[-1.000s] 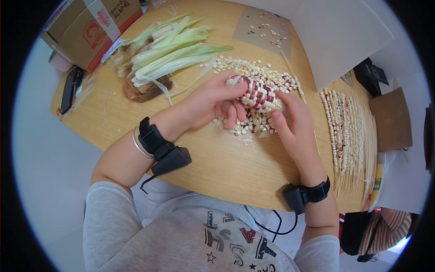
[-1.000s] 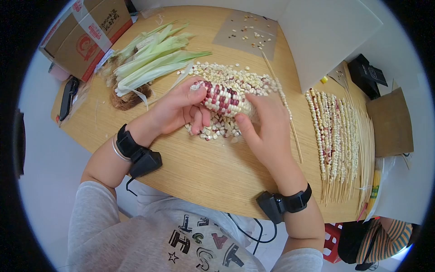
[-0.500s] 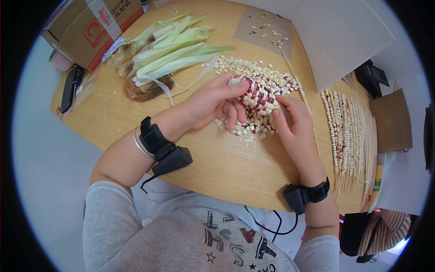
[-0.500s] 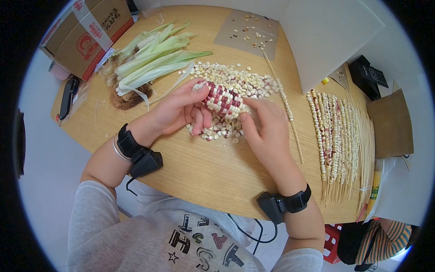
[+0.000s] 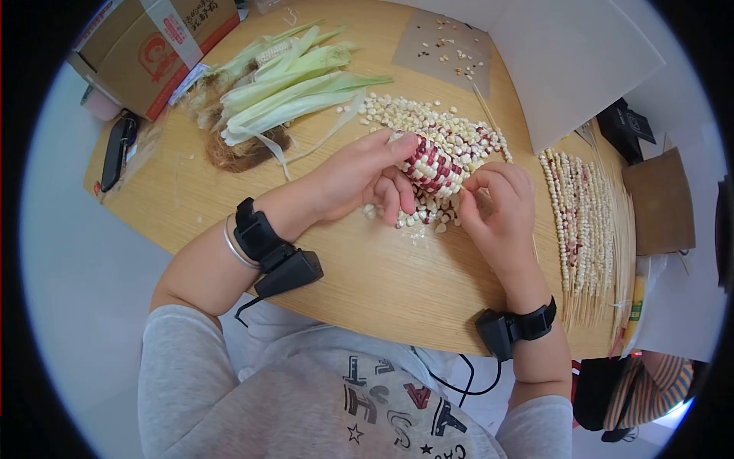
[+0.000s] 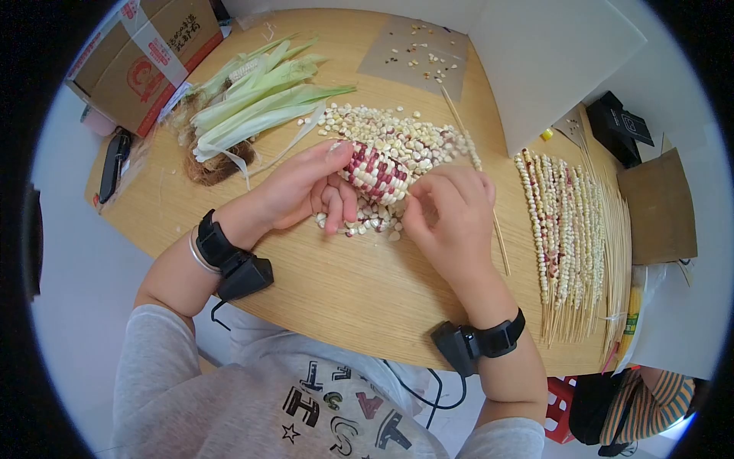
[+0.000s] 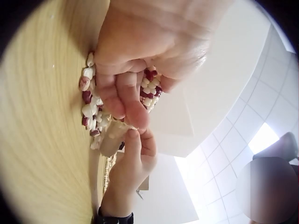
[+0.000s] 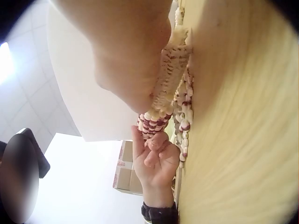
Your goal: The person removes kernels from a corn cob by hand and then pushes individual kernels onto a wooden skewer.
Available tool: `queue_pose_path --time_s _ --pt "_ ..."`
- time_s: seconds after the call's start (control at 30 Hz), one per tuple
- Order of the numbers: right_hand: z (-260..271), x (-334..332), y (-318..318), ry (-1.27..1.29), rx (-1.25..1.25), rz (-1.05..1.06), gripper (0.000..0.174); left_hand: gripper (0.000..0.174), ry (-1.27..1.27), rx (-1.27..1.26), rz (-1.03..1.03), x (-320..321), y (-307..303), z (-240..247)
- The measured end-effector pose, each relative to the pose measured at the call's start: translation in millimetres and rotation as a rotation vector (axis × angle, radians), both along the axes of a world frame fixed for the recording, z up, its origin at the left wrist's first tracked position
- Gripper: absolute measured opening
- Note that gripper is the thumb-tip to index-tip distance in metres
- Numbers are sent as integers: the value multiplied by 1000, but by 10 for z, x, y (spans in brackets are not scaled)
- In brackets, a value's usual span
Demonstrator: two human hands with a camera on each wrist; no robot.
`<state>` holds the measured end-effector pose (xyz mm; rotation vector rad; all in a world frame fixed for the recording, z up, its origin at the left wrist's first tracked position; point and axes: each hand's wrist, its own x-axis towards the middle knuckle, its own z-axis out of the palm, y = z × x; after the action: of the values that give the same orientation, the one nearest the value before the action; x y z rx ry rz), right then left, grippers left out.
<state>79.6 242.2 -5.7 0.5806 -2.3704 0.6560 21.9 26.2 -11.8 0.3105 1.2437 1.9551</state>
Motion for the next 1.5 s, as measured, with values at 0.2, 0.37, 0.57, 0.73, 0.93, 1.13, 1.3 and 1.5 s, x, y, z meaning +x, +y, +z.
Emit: queue_pose_path --time_s 0.2,0.37,0.57,0.73,0.93,1.13,1.3,1.5 --pt "-33 13 6 -37 -127 4 15 38 -70 33 39 -25 -18 -36" --pt "15 7 29 -67 -145 37 15 46 -174 94 127 -124 -76 -121" --pt "5 1 2 -77 -102 67 22 48 -223 141 113 -138 -92 -130" --pt "37 -13 3 21 -82 -28 30 39 -109 184 -15 -89 -47 -76" --pt "-3 22 -6 -309 -36 17 32 36 -7 81 -17 -26 -20 -53" --pt "-66 4 21 -266 -116 30 28 37 -28 89 -23 -45 -28 -33" --pt "18 37 11 -310 -202 31 23 37 81 59 -1 -18 -33 8" --pt "24 46 -53 -370 -393 41 17 53 241 -53 76 14 -12 14"
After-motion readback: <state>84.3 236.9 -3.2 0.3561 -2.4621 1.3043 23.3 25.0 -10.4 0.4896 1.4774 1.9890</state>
